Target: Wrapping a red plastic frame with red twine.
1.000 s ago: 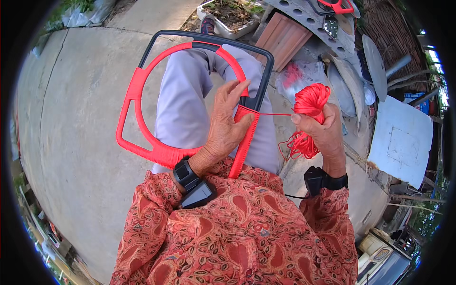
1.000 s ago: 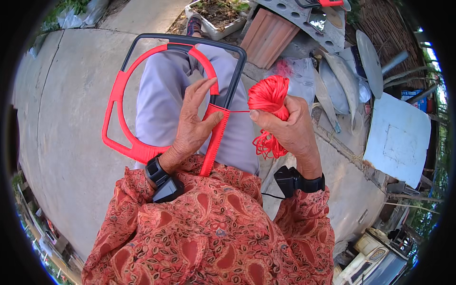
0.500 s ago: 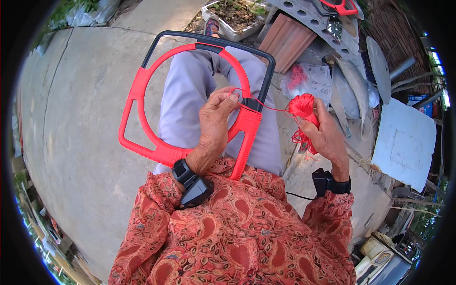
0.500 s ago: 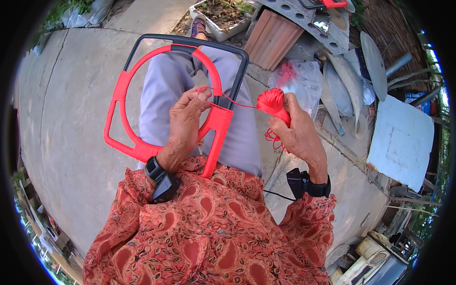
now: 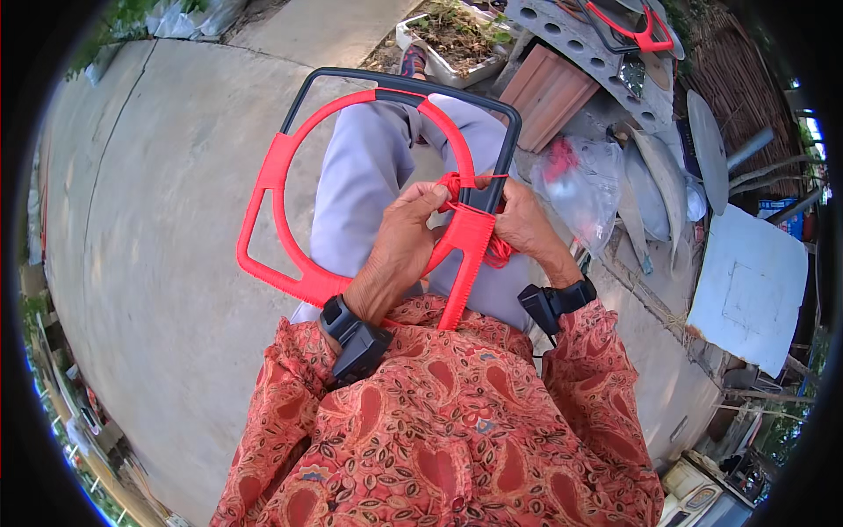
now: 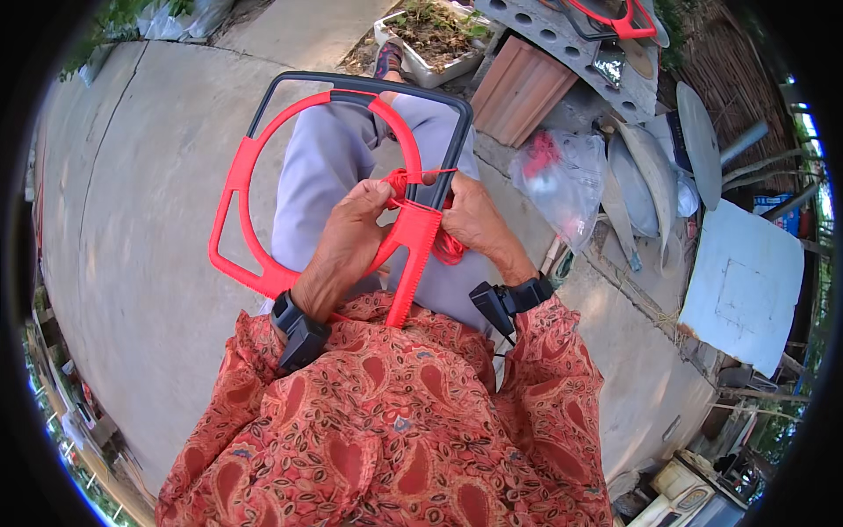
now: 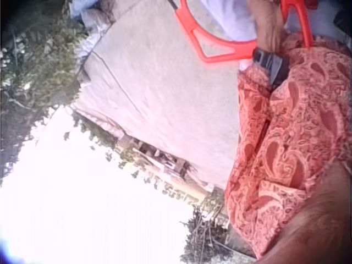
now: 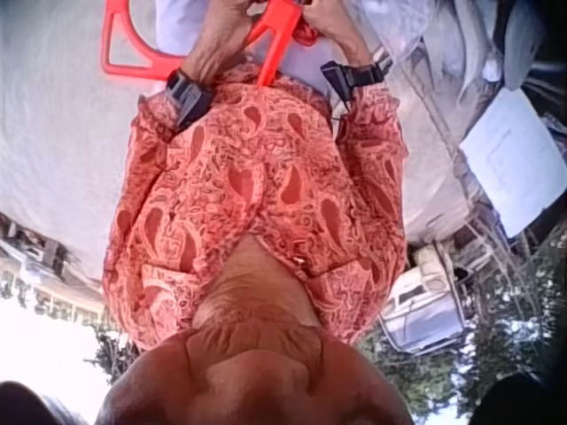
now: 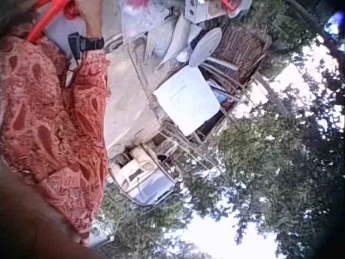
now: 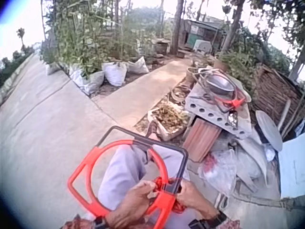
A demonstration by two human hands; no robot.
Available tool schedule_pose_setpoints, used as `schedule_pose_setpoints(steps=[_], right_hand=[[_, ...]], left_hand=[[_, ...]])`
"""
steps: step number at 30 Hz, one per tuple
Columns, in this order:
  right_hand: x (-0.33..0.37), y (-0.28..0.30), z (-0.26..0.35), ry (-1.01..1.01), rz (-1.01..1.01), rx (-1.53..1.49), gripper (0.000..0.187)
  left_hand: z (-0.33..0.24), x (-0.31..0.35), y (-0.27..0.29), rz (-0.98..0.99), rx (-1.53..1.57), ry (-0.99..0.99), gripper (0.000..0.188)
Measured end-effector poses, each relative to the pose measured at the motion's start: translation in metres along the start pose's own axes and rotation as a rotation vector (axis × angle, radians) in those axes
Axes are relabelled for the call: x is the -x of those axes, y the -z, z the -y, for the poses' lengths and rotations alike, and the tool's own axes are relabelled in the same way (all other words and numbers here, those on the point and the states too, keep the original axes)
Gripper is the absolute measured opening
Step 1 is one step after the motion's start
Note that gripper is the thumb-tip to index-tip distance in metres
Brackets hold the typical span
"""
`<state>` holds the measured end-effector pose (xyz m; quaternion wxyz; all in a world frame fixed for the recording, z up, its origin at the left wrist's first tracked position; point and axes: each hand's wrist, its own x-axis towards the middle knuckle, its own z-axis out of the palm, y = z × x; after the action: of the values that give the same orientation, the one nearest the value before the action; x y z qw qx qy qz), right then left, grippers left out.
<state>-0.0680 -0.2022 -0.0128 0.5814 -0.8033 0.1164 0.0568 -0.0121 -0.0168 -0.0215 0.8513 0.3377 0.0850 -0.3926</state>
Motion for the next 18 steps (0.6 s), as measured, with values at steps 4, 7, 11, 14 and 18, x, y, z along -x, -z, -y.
schedule_pose_setpoints(steps=[4, 7, 11, 14, 18], right_hand=[[-0.001, -0.001, 0.006, -0.058, 0.045, -0.012, 0.053], [0.005, 0.005, 0.008, 0.049, 0.003, 0.057, 0.046], [0.010, 0.022, 0.022, 0.048, -0.159, 0.269, 0.025], [0.011, 0.012, 0.053, 0.029, -0.239, 0.268, 0.015], [-0.003, -0.005, 0.059, 0.388, -0.093, 0.641, 0.025]], left_hand=[[0.000, 0.002, -0.005, -0.091, 0.005, 0.079, 0.010], [0.008, -0.003, 0.002, -0.156, -0.040, -0.056, 0.010], [0.017, -0.003, -0.003, -0.184, -0.168, -0.388, 0.007], [0.016, 0.000, -0.009, -0.176, -0.183, -0.413, 0.007], [0.012, 0.003, -0.015, -0.132, -0.237, -0.476, 0.011]])
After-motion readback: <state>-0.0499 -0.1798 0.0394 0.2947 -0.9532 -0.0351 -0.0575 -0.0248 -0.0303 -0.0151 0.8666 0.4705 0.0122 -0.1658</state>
